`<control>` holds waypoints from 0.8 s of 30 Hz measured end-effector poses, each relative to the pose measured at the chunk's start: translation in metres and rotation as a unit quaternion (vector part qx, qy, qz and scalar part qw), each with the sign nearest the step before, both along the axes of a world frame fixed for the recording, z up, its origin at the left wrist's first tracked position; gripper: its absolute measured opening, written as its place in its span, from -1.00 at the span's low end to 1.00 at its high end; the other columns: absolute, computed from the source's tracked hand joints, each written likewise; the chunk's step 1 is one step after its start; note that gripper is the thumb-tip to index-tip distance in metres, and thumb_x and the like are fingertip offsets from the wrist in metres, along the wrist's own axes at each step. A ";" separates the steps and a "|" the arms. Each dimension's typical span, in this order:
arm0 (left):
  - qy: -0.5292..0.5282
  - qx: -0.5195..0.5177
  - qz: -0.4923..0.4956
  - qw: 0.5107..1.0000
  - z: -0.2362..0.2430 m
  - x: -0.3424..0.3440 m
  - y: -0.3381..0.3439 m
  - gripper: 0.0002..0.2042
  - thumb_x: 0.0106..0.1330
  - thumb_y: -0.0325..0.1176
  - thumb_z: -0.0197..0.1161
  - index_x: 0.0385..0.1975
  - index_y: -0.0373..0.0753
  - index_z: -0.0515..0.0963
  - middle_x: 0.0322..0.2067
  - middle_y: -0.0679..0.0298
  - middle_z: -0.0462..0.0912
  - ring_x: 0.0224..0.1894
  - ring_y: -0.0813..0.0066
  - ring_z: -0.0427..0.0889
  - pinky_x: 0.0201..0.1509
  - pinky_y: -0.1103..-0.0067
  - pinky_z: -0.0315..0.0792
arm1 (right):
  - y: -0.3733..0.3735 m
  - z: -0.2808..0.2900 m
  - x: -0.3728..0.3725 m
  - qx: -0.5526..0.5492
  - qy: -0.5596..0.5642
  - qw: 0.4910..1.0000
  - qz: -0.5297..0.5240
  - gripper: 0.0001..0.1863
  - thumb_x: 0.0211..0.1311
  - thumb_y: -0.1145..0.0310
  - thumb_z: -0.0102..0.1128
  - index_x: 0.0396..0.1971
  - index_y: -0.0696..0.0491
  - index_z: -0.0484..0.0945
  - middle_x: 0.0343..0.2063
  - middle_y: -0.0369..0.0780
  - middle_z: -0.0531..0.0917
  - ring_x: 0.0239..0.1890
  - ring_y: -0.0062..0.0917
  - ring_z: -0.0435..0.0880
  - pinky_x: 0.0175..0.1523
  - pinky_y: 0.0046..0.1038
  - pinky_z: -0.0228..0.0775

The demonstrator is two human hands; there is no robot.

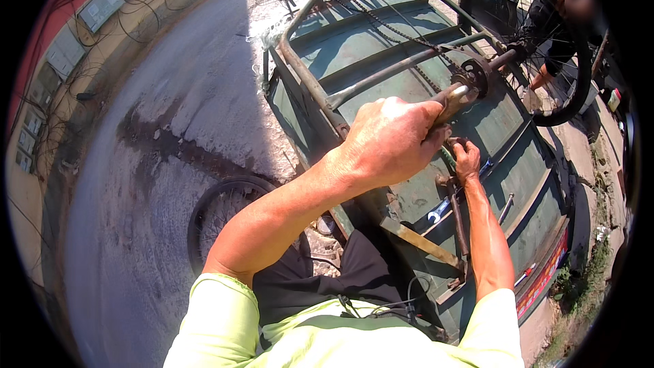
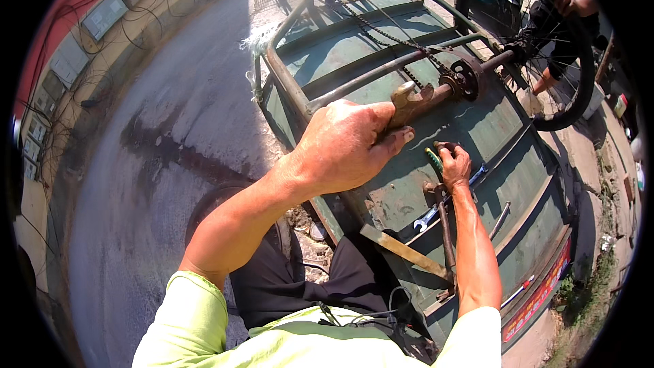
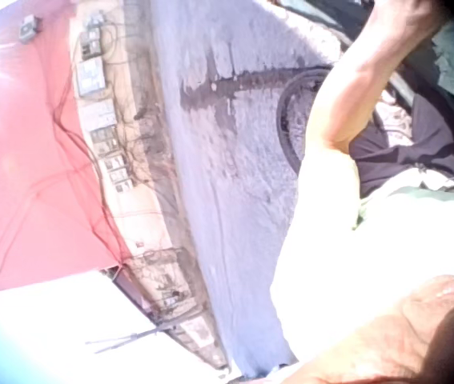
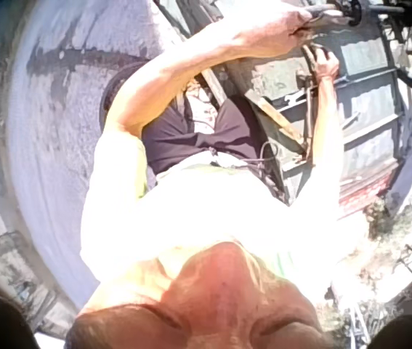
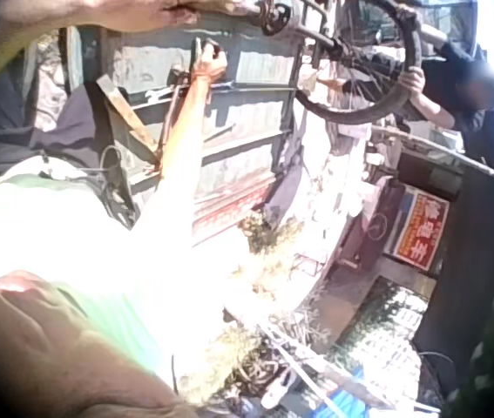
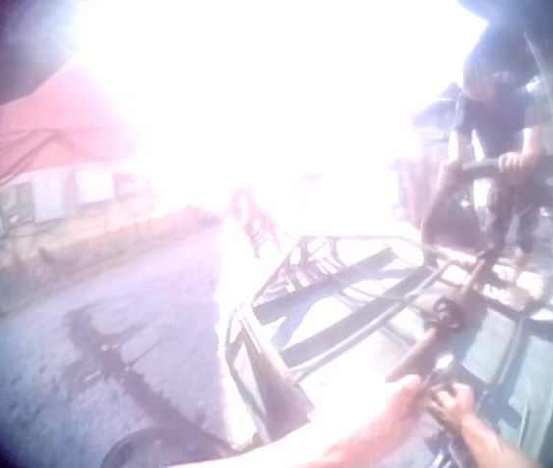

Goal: The person uses a hammer and a metal rod to tap and adjust a component on the rear axle of a bicycle frame. The bicycle is positioned upside down on a green metal cart, and the person repeatedly strikes the axle area while holding the rod in place.

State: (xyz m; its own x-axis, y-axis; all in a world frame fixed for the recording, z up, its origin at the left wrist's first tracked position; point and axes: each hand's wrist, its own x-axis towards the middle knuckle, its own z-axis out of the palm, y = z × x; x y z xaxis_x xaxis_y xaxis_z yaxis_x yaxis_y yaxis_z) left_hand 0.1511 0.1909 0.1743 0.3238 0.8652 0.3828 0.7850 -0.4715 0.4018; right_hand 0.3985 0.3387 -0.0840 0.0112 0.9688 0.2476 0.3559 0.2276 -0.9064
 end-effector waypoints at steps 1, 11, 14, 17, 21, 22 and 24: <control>-0.125 -0.006 -0.018 0.992 -0.003 -0.014 -0.006 -0.81 0.38 -0.28 0.25 -0.32 -0.29 0.65 -0.58 0.19 0.66 -0.57 0.33 0.65 -0.45 0.46 0.50 | 0.000 -0.001 0.004 0.005 -0.006 1.000 -0.005 -0.61 0.15 0.17 0.14 -0.21 0.13 0.75 -0.29 -0.15 0.77 -0.21 -0.41 0.71 -0.04 -0.43 0.49; -0.572 -0.003 0.039 0.820 -0.098 -0.073 -0.070 -0.82 0.43 -0.39 0.24 -0.07 -0.32 0.62 -0.40 0.27 0.66 -0.48 0.58 0.65 -0.41 0.62 0.59 | 0.004 -0.006 -0.001 0.007 0.013 1.000 -0.001 -0.63 0.15 0.16 0.16 -0.22 0.10 0.75 -0.31 -0.17 0.77 -0.22 -0.45 0.72 -0.07 -0.45 0.48; -0.576 0.013 0.036 0.817 -0.120 -0.069 -0.069 -0.81 0.43 -0.43 0.23 -0.03 -0.33 0.60 -0.26 0.19 0.68 -0.39 0.47 0.70 -0.30 0.52 0.64 | 0.002 -0.006 0.001 0.012 0.010 1.000 0.003 -0.63 0.16 0.17 0.16 -0.21 0.10 0.75 -0.31 -0.17 0.77 -0.22 -0.45 0.71 -0.06 -0.45 0.48; -0.554 0.064 -0.008 0.830 -0.140 -0.069 -0.073 -0.81 0.45 -0.48 0.17 -0.01 -0.35 0.58 -0.18 0.12 0.66 -0.33 0.35 0.72 -0.21 0.45 0.66 | 0.001 -0.004 -0.001 0.009 0.018 1.000 0.004 -0.64 0.16 0.18 0.15 -0.21 0.11 0.75 -0.31 -0.18 0.77 -0.22 -0.46 0.71 -0.07 -0.46 0.48; -0.589 0.126 0.032 0.798 -0.174 -0.058 -0.079 -0.73 0.48 -0.29 0.17 0.06 -0.29 0.50 -0.27 0.04 0.70 -0.33 0.21 0.75 -0.16 0.38 0.68 | 0.001 -0.004 -0.002 0.011 0.027 1.000 0.009 -0.64 0.16 0.19 0.15 -0.20 0.12 0.74 -0.31 -0.18 0.77 -0.23 -0.48 0.70 -0.08 -0.48 0.47; -0.603 0.128 0.029 0.787 -0.184 -0.056 -0.080 -0.71 0.48 -0.27 0.16 0.08 -0.27 0.49 -0.27 0.02 0.70 -0.33 0.18 0.75 -0.16 0.36 0.68 | 0.001 -0.004 -0.002 0.003 0.029 0.999 0.014 -0.64 0.18 0.22 0.13 -0.19 0.15 0.73 -0.29 -0.18 0.77 -0.22 -0.50 0.69 -0.05 -0.49 0.46; -0.618 0.131 0.039 0.774 -0.200 -0.051 -0.082 -0.65 0.50 -0.19 0.12 0.15 -0.25 0.43 -0.25 -0.02 0.70 -0.30 0.09 0.77 -0.16 0.35 0.69 | 0.000 -0.003 -0.002 -0.013 0.028 0.999 0.025 -0.65 0.22 0.29 0.09 -0.17 0.21 0.69 -0.24 -0.20 0.76 -0.18 -0.54 0.68 0.01 -0.51 0.46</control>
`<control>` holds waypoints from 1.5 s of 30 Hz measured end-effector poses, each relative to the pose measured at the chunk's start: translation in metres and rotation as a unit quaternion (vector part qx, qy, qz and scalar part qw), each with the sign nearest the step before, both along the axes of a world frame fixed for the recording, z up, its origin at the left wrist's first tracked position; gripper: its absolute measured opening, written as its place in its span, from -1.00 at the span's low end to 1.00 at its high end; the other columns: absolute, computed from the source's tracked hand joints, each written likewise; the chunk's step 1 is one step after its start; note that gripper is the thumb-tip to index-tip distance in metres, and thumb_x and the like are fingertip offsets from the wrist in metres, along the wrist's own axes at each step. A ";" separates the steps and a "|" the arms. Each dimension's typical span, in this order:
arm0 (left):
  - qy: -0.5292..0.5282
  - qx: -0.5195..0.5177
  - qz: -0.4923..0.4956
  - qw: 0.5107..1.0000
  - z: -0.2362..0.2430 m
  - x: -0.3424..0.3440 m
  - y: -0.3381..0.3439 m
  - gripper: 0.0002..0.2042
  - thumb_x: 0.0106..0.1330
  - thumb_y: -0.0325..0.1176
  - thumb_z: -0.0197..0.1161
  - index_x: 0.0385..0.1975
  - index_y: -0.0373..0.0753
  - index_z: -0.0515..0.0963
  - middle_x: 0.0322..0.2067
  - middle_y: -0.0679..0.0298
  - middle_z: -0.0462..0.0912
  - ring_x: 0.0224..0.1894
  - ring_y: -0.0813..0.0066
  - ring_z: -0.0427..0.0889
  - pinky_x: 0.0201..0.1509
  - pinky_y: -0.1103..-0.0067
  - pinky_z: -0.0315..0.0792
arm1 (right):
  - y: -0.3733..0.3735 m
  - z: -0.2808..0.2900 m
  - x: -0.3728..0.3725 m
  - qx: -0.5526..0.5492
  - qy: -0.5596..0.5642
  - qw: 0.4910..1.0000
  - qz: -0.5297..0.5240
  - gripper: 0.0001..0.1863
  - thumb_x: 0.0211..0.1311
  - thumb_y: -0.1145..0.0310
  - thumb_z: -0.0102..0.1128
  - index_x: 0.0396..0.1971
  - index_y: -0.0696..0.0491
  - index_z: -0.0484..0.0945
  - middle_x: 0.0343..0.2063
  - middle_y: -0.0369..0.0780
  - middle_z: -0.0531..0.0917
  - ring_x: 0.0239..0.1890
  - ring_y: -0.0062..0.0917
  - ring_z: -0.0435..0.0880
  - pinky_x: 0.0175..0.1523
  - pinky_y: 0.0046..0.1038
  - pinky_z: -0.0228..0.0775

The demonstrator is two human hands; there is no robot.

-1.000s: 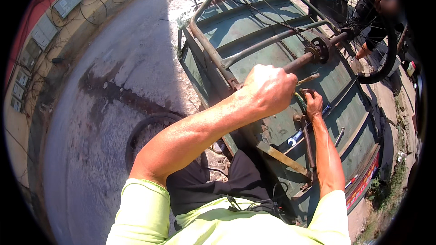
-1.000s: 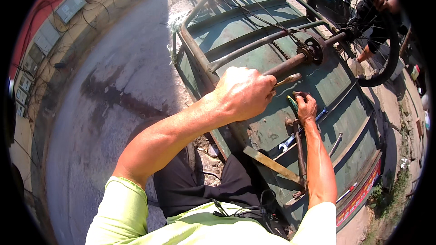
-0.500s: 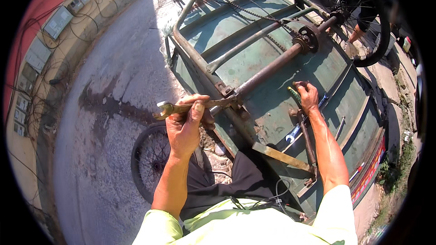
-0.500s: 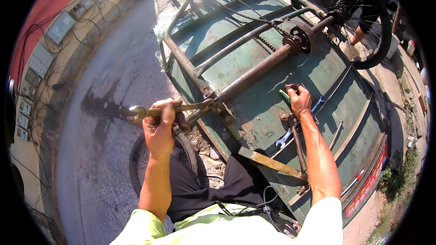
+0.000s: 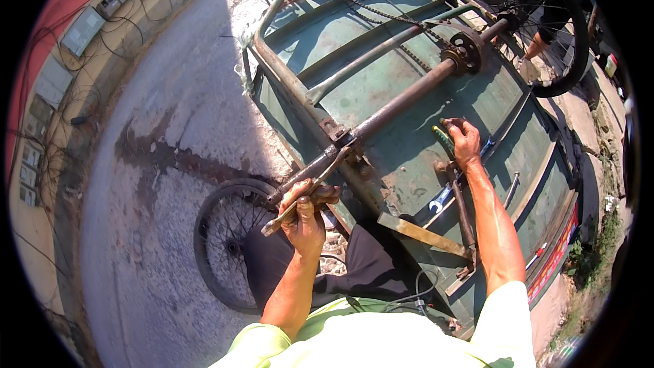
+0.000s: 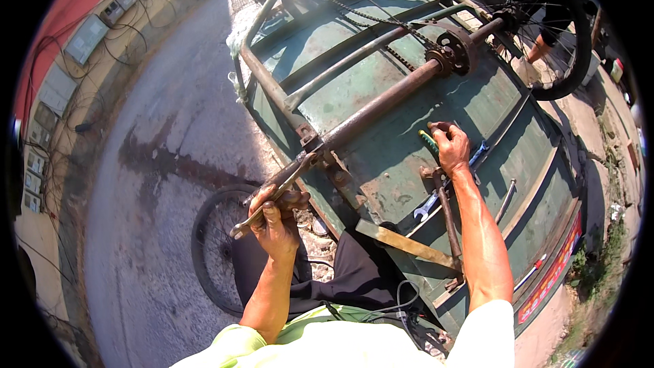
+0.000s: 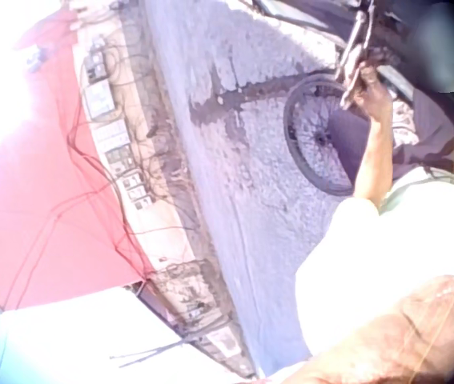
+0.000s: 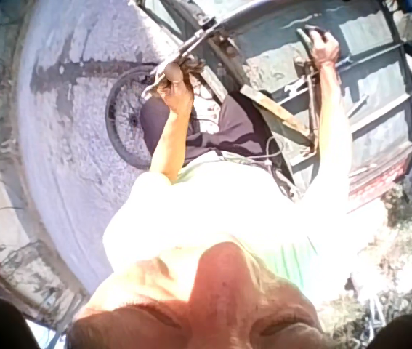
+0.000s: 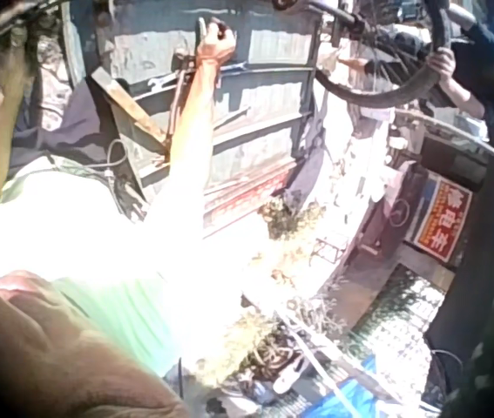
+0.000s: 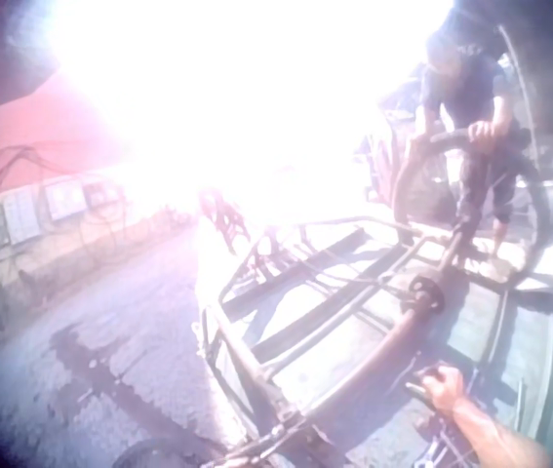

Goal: The person uses a hammer and a metal rod to tap and adjust a component on the rear axle of a bicycle frame. The bicycle is positioned upside down on a green metal cart, and the person repeatedly strikes the axle area while holding the rod in place.

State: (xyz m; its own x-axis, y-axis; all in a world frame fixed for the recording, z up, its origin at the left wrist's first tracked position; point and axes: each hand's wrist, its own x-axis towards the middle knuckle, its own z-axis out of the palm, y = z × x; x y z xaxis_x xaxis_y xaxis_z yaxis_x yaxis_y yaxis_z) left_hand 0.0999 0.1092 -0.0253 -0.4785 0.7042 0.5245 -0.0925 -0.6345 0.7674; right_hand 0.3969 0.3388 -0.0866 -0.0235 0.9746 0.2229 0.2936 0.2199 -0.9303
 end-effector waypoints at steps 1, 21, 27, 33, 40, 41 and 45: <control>-0.023 0.018 -0.009 1.000 -0.007 0.003 0.001 -0.66 0.51 -0.22 0.10 0.14 -0.29 0.44 -0.19 -0.06 0.70 -0.23 0.04 0.76 -0.15 0.34 0.68 | -0.001 0.001 -0.001 -0.003 -0.005 1.000 0.001 -0.65 0.22 0.30 0.09 -0.17 0.21 0.69 -0.24 -0.20 0.76 -0.18 -0.53 0.68 0.02 -0.51 0.46; 0.042 -0.008 -0.003 0.999 0.019 -0.002 -0.004 -0.70 0.50 -0.34 0.11 0.08 -0.40 0.51 -0.17 -0.06 0.69 -0.21 0.15 0.77 -0.26 0.48 0.68 | -0.002 0.003 -0.008 0.023 -0.012 1.000 0.002 -0.69 0.21 0.30 0.13 -0.20 0.18 0.71 -0.33 -0.23 0.75 -0.30 -0.59 0.64 -0.13 -0.53 0.44; 0.054 -0.003 -0.024 0.998 0.023 -0.008 0.002 -0.72 0.49 -0.38 0.12 0.08 -0.38 0.53 -0.14 -0.06 0.69 -0.19 0.16 0.76 -0.23 0.47 0.68 | 0.002 -0.003 -0.003 0.027 0.018 0.999 0.012 -0.69 0.19 0.32 0.13 -0.21 0.20 0.70 -0.31 -0.20 0.76 -0.26 -0.57 0.66 -0.08 -0.52 0.45; 0.043 0.026 -0.010 0.999 0.003 0.003 0.004 -0.71 0.49 -0.36 0.12 0.10 -0.36 0.51 -0.21 -0.07 0.71 -0.24 0.15 0.77 -0.24 0.45 0.68 | 0.000 0.002 -0.003 0.026 -0.015 0.999 0.012 -0.67 0.19 0.30 0.12 -0.19 0.20 0.70 -0.26 -0.20 0.77 -0.21 -0.56 0.68 -0.03 -0.51 0.46; 0.076 0.011 -0.013 0.997 0.019 -0.007 0.005 -0.72 0.48 -0.36 0.15 0.06 -0.40 0.53 -0.24 -0.09 0.71 -0.29 0.14 0.77 -0.30 0.48 0.67 | -0.001 0.006 -0.006 0.012 0.001 1.000 0.011 -0.69 0.19 0.30 0.14 -0.22 0.19 0.70 -0.26 -0.19 0.77 -0.21 -0.55 0.69 -0.04 -0.50 0.47; 0.070 0.029 -0.007 0.997 0.017 -0.003 0.007 -0.72 0.47 -0.36 0.15 0.06 -0.40 0.53 -0.23 -0.10 0.70 -0.30 0.13 0.77 -0.31 0.47 0.67 | 0.000 0.005 -0.004 0.019 0.001 1.000 0.010 -0.69 0.19 0.30 0.15 -0.22 0.19 0.70 -0.27 -0.19 0.77 -0.21 -0.55 0.69 -0.04 -0.50 0.47; 0.039 -0.011 -0.011 0.999 0.027 -0.007 0.009 -0.72 0.48 -0.35 0.15 0.04 -0.41 0.52 -0.25 -0.08 0.70 -0.32 0.10 0.77 -0.34 0.46 0.68 | 0.002 -0.001 0.000 0.027 -0.008 1.000 0.003 -0.69 0.18 0.28 0.16 -0.22 0.18 0.71 -0.27 -0.19 0.77 -0.22 -0.53 0.69 -0.05 -0.50 0.47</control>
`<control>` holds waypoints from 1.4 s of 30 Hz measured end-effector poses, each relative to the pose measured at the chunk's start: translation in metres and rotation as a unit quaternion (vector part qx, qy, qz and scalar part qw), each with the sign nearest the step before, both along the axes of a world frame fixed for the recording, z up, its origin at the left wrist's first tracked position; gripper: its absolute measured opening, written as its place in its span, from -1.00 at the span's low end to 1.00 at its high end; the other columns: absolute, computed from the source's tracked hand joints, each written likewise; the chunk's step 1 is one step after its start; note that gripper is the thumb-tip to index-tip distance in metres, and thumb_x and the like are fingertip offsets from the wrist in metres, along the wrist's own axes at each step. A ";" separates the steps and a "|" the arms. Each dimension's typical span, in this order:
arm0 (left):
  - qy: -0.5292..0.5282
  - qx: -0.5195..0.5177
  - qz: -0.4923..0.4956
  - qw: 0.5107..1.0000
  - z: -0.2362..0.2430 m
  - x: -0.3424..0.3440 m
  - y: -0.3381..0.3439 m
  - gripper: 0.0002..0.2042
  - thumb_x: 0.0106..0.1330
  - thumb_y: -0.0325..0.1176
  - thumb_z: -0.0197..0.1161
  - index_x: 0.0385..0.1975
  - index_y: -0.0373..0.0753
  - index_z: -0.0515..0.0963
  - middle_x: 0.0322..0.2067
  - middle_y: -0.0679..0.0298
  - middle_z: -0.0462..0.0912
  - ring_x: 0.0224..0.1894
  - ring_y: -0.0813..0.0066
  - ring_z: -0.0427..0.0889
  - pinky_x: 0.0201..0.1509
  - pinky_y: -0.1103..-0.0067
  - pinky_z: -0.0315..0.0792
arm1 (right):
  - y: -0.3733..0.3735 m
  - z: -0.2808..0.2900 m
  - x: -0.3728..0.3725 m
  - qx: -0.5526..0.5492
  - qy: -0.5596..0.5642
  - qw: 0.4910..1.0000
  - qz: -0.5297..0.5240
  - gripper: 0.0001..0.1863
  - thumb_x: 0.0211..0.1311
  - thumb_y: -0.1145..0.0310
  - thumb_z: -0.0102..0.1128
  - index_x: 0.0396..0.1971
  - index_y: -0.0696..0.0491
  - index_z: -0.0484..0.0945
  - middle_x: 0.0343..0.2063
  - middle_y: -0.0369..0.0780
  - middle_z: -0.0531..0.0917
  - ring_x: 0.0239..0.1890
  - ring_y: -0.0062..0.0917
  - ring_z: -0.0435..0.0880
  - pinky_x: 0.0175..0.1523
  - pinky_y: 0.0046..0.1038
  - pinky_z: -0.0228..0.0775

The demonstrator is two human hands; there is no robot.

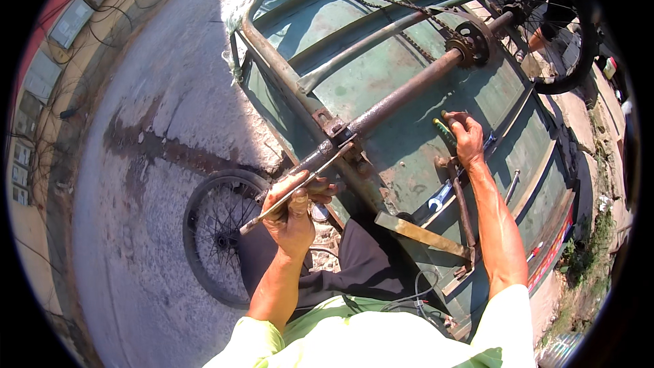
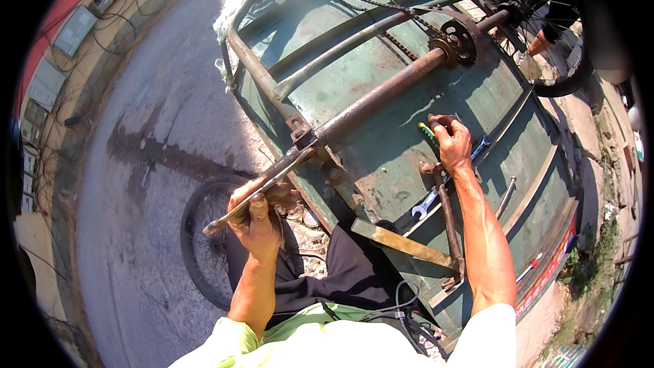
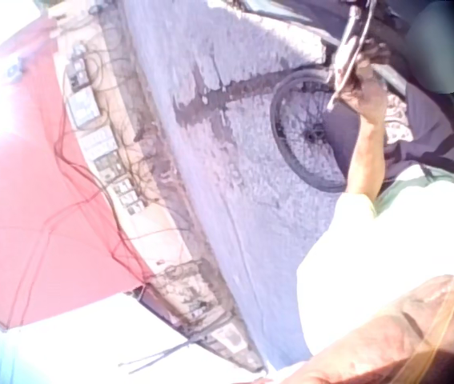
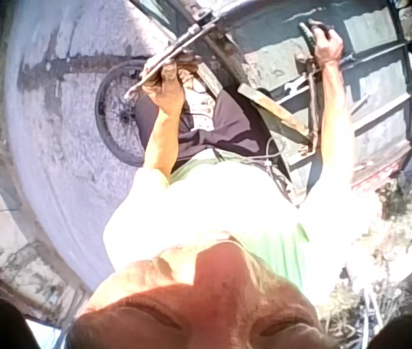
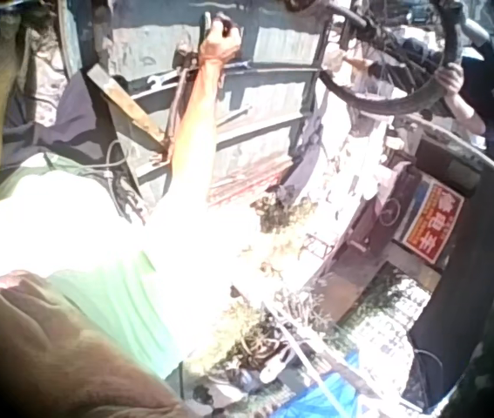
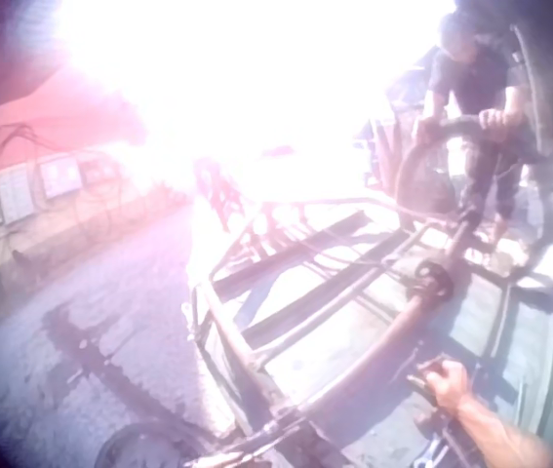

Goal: The person uses a hammer and a metal rod to tap and adjust a component on the rear axle of a bicycle frame. The bicycle is positioned upside down on a green metal cart, and the person repeatedly strikes the axle area while holding the rod in place.

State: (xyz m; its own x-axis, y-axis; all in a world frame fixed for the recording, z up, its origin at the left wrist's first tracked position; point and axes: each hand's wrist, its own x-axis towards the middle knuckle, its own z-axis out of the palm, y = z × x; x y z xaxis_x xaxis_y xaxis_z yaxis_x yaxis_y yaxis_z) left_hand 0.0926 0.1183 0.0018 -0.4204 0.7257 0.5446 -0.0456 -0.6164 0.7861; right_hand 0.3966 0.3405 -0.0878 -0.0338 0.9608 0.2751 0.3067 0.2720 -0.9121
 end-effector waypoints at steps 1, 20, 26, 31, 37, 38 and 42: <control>0.012 -0.010 -0.020 1.000 0.007 -0.003 -0.002 -0.75 0.47 -0.41 0.16 0.03 -0.41 0.54 -0.26 -0.04 0.70 -0.32 0.18 0.77 -0.31 0.49 0.69 | 0.001 -0.001 0.001 -0.003 -0.004 1.000 -0.002 -0.69 0.18 0.28 0.16 -0.22 0.17 0.71 -0.27 -0.18 0.77 -0.21 -0.52 0.69 -0.04 -0.50 0.47; 0.738 -0.172 -0.059 0.649 0.189 0.068 0.097 -0.80 0.23 -0.31 0.20 -0.38 -0.30 0.69 -0.56 -0.01 0.67 -0.46 -0.01 0.71 -0.36 0.26 0.57 | 0.006 -0.001 0.005 0.001 -0.041 0.999 -0.021 -0.65 0.15 0.22 0.14 -0.21 0.13 0.73 -0.30 -0.13 0.76 -0.24 -0.39 0.71 -0.07 -0.40 0.51; 0.499 -0.182 -0.071 0.844 0.193 0.027 0.046 -0.82 0.35 -0.37 0.28 -0.21 -0.37 0.66 -0.61 0.24 0.62 -0.55 0.67 0.53 -0.45 0.60 0.44 | 0.006 -0.007 0.007 -0.011 -0.021 1.000 -0.005 -0.64 0.19 0.24 0.12 -0.20 0.19 0.71 -0.30 -0.15 0.76 -0.24 -0.47 0.69 -0.07 -0.46 0.47; 0.162 -0.197 -0.096 0.962 0.104 -0.013 0.009 -0.80 0.45 -0.41 0.22 -0.04 -0.33 0.62 -0.32 0.27 0.68 -0.34 0.60 0.67 -0.28 0.65 0.60 | 0.000 -0.001 0.000 -0.016 -0.040 0.999 -0.008 -0.64 0.21 0.27 0.11 -0.17 0.19 0.72 -0.28 -0.17 0.76 -0.24 -0.52 0.67 -0.06 -0.48 0.46; 0.154 -0.176 -0.064 0.970 0.076 -0.015 0.006 -0.82 0.43 -0.46 0.22 -0.05 -0.33 0.63 -0.30 0.31 0.71 -0.33 0.62 0.65 -0.28 0.67 0.56 | 0.000 -0.001 0.003 -0.013 -0.035 0.999 -0.017 -0.62 0.14 0.15 0.17 -0.22 0.10 0.74 -0.29 -0.14 0.77 -0.21 -0.40 0.72 -0.05 -0.41 0.49; 0.199 -0.177 -0.043 0.963 0.082 -0.012 0.010 -0.83 0.41 -0.47 0.23 -0.08 -0.35 0.63 -0.39 0.30 0.71 -0.40 0.63 0.64 -0.32 0.66 0.53 | 0.002 -0.004 0.005 -0.017 -0.039 0.999 -0.022 -0.63 0.14 0.16 0.17 -0.22 0.11 0.74 -0.28 -0.15 0.77 -0.20 -0.41 0.72 -0.05 -0.42 0.49; 0.385 -0.193 -0.022 0.902 0.120 -0.012 0.024 -0.84 0.41 -0.49 0.21 -0.09 -0.37 0.61 -0.51 0.34 0.64 -0.49 0.65 0.55 -0.42 0.66 0.42 | 0.002 -0.002 0.002 -0.014 -0.032 0.999 -0.015 -0.63 0.15 0.17 0.18 -0.21 0.11 0.74 -0.28 -0.16 0.77 -0.20 -0.44 0.72 -0.04 -0.45 0.50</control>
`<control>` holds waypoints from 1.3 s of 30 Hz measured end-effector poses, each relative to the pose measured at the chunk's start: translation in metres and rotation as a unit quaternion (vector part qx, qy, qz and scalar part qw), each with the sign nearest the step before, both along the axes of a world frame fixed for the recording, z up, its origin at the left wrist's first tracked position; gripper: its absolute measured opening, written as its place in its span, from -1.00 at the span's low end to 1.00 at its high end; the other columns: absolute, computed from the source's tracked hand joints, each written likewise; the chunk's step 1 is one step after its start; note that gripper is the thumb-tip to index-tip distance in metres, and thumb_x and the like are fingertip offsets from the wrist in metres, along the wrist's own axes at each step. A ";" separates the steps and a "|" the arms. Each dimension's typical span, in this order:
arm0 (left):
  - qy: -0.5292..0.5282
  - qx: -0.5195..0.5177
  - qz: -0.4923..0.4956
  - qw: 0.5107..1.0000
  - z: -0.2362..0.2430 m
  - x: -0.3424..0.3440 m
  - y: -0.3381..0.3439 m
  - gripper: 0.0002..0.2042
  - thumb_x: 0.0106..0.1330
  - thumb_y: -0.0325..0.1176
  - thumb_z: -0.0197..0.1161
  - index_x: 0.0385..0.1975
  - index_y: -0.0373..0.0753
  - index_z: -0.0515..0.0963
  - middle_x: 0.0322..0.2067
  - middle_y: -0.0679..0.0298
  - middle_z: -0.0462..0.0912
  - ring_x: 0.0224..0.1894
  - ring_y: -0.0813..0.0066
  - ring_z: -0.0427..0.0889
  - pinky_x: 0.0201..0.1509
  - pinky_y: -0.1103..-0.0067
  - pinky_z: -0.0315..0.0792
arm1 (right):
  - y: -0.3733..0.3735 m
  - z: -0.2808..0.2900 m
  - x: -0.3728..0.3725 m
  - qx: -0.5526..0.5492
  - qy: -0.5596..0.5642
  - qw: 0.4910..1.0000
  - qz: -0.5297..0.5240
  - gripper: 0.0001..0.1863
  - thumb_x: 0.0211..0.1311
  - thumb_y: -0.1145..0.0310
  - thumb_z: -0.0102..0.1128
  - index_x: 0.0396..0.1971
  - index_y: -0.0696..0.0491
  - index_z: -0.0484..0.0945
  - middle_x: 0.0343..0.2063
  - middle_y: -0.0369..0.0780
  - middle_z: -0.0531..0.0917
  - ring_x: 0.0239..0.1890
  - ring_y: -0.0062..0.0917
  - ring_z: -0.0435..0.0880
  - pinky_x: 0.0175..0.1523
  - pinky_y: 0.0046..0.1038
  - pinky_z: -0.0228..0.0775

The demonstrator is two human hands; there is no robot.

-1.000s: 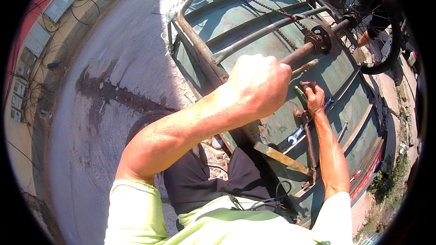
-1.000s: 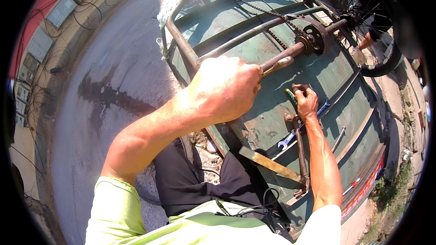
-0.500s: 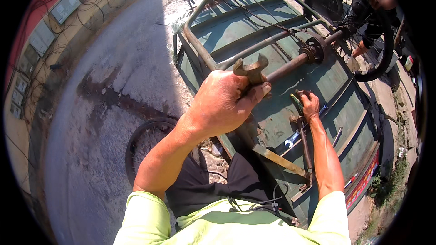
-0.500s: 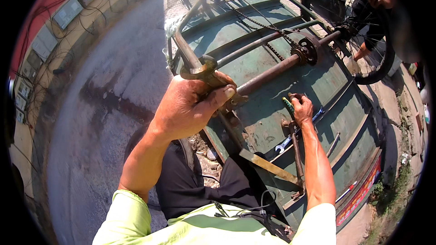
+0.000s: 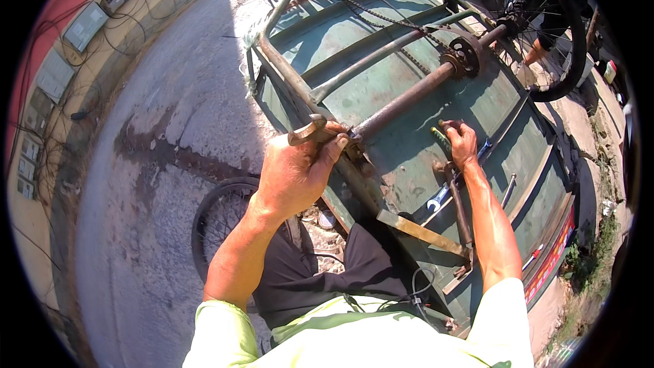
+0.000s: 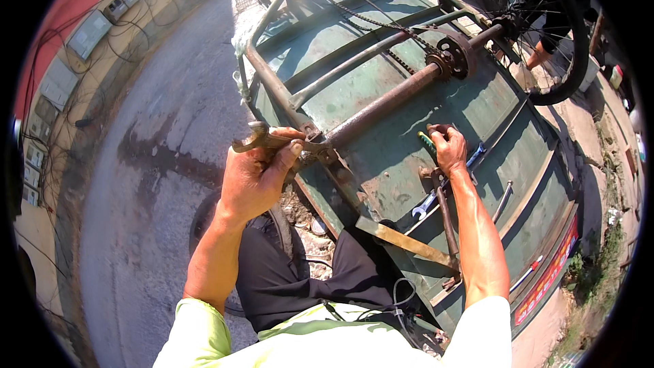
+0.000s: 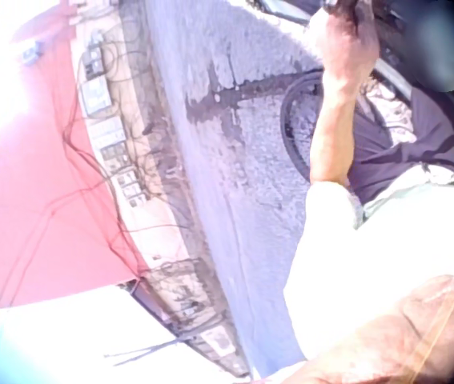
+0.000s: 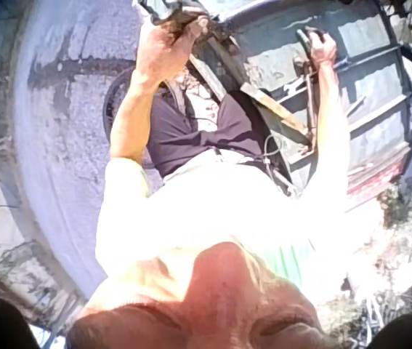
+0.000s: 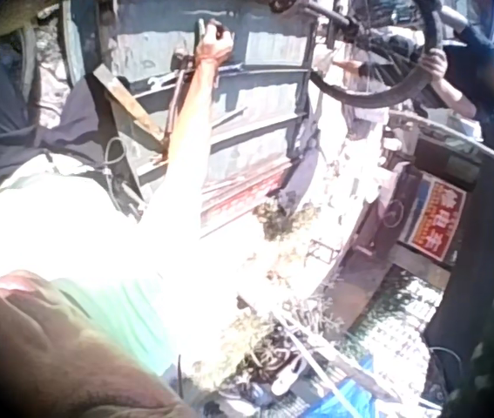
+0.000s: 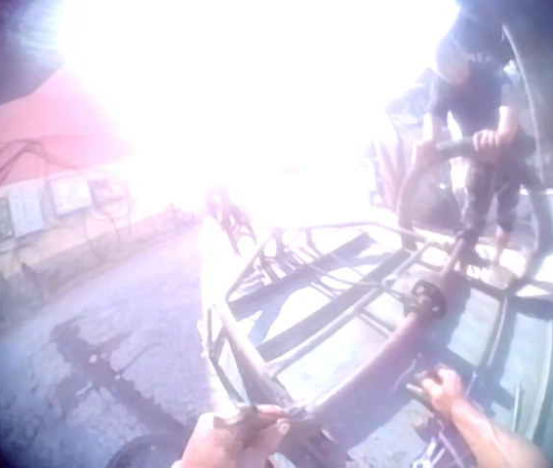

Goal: The person uses a hammer and a metal rod to tap and adjust a component on the rear axle of a bicycle frame. The bicycle is positioned upside down on a green metal cart, and the person repeatedly strikes the axle area while holding the rod in place.

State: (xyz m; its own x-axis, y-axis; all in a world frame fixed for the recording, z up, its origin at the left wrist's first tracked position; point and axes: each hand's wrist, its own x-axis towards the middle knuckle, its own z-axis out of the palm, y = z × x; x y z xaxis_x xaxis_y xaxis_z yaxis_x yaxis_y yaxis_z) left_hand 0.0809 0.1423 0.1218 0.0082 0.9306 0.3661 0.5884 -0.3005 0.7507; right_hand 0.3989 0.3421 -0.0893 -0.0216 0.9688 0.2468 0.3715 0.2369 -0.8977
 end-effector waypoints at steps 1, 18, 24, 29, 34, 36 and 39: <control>0.027 -0.005 -0.004 1.000 0.010 0.001 0.004 -0.85 0.41 -0.49 0.21 -0.10 -0.37 0.61 -0.53 0.33 0.64 -0.50 0.66 0.54 -0.43 0.66 0.41 | 0.000 -0.001 0.000 -0.001 0.000 1.000 0.000 -0.63 0.15 0.17 0.18 -0.21 0.11 0.74 -0.28 -0.16 0.77 -0.20 -0.44 0.72 -0.04 -0.45 0.50; 0.023 -0.050 0.006 0.998 0.009 0.005 0.010 -0.88 0.39 -0.50 0.24 -0.14 -0.35 0.60 -0.44 0.30 0.68 -0.43 0.65 0.59 -0.33 0.64 0.49 | -0.004 0.006 -0.002 -0.008 0.020 1.000 0.009 -0.64 0.16 0.19 0.19 -0.20 0.14 0.73 -0.27 -0.13 0.76 -0.18 -0.42 0.72 -0.03 -0.44 0.50; 0.362 -0.102 -0.044 0.926 0.052 0.044 0.073 -0.81 0.30 -0.34 0.25 -0.27 -0.36 0.65 -0.56 0.06 0.66 -0.49 0.13 0.69 -0.35 0.39 0.58 | -0.002 0.002 -0.005 -0.016 0.015 1.000 -0.009 -0.63 0.17 0.15 0.17 -0.22 0.11 0.74 -0.29 -0.16 0.77 -0.20 -0.44 0.71 -0.05 -0.44 0.47; 0.525 -0.117 -0.176 0.824 0.059 0.088 0.095 -0.77 0.22 -0.30 0.23 -0.32 -0.32 0.71 -0.49 0.00 0.69 -0.39 0.11 0.75 -0.30 0.30 0.61 | 0.008 -0.004 0.000 -0.013 0.010 1.000 0.010 -0.64 0.19 0.18 0.15 -0.23 0.14 0.73 -0.33 -0.17 0.76 -0.26 -0.46 0.70 -0.09 -0.44 0.47; 0.455 -0.084 -0.142 0.875 0.070 0.078 0.088 -0.77 0.24 -0.31 0.20 -0.25 -0.28 0.70 -0.48 0.02 0.69 -0.39 0.11 0.74 -0.29 0.32 0.60 | 0.011 -0.007 0.005 0.014 0.007 1.000 0.009 -0.63 0.16 0.19 0.13 -0.23 0.15 0.73 -0.33 -0.15 0.75 -0.25 -0.41 0.69 -0.07 -0.42 0.47; 0.378 -0.058 -0.109 0.917 0.081 0.073 0.075 -0.78 0.26 -0.31 0.19 -0.23 -0.23 0.69 -0.50 0.04 0.68 -0.41 0.09 0.71 -0.29 0.33 0.59 | 0.005 -0.006 0.003 0.004 -0.004 1.000 0.013 -0.62 0.15 0.19 0.12 -0.22 0.15 0.73 -0.32 -0.14 0.76 -0.24 -0.40 0.70 -0.07 -0.41 0.48; 0.257 -0.015 -0.102 0.961 0.097 0.065 0.058 -0.77 0.31 -0.26 0.22 -0.30 -0.32 0.66 -0.58 0.07 0.65 -0.49 0.12 0.68 -0.35 0.35 0.54 | 0.006 -0.001 0.001 -0.013 0.007 1.000 0.015 -0.62 0.15 0.18 0.13 -0.21 0.14 0.73 -0.31 -0.14 0.76 -0.23 -0.39 0.71 -0.07 -0.42 0.48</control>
